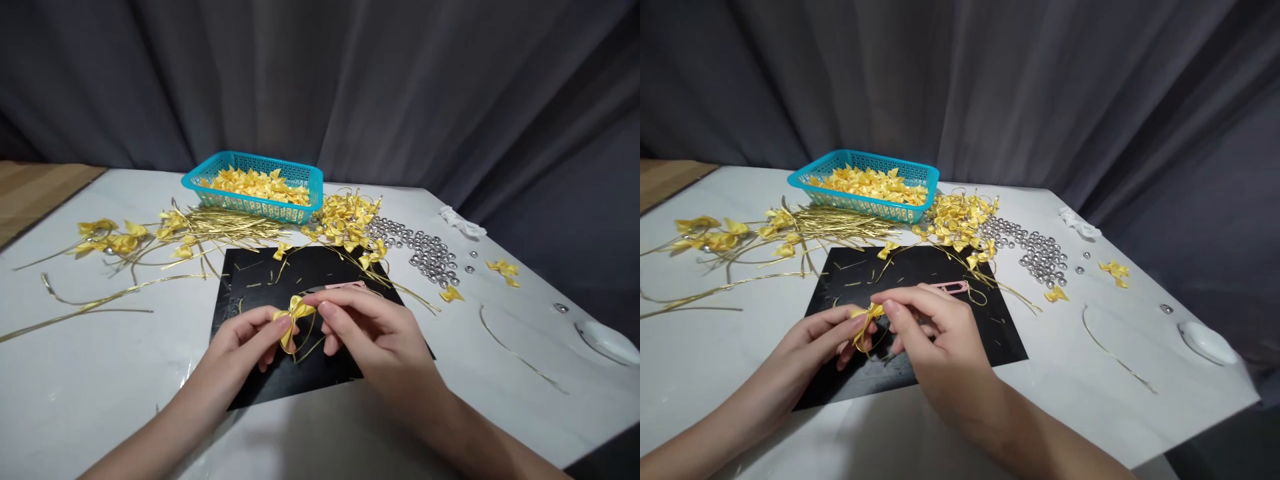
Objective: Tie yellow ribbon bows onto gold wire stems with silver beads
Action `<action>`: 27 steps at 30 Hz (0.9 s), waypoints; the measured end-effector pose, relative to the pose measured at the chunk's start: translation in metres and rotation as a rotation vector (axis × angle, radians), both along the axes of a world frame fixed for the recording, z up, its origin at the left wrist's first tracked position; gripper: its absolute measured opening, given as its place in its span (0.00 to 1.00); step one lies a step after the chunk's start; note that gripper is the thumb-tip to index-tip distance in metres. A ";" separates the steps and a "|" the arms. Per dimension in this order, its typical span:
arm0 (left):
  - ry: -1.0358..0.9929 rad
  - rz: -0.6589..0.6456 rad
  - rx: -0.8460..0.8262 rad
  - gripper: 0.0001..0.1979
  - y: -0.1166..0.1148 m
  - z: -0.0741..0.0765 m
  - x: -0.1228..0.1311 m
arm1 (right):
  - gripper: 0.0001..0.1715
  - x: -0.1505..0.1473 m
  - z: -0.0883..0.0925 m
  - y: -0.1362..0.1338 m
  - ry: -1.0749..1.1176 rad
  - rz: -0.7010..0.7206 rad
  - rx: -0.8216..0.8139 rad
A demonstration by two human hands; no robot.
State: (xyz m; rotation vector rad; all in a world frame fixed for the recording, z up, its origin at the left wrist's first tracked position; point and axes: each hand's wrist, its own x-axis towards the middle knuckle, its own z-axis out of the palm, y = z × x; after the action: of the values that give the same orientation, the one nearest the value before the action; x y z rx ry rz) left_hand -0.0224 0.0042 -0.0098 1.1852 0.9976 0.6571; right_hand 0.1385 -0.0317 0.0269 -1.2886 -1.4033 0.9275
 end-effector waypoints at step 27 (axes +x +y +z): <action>0.026 0.043 -0.028 0.14 0.000 0.002 0.004 | 0.09 -0.003 -0.021 -0.002 -0.436 0.062 0.201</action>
State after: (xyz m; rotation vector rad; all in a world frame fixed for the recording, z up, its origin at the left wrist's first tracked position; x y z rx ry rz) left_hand -0.0188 0.0042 -0.0074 1.1530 1.0534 0.6616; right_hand 0.1358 -0.0336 0.0057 -1.3486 -1.8305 0.5421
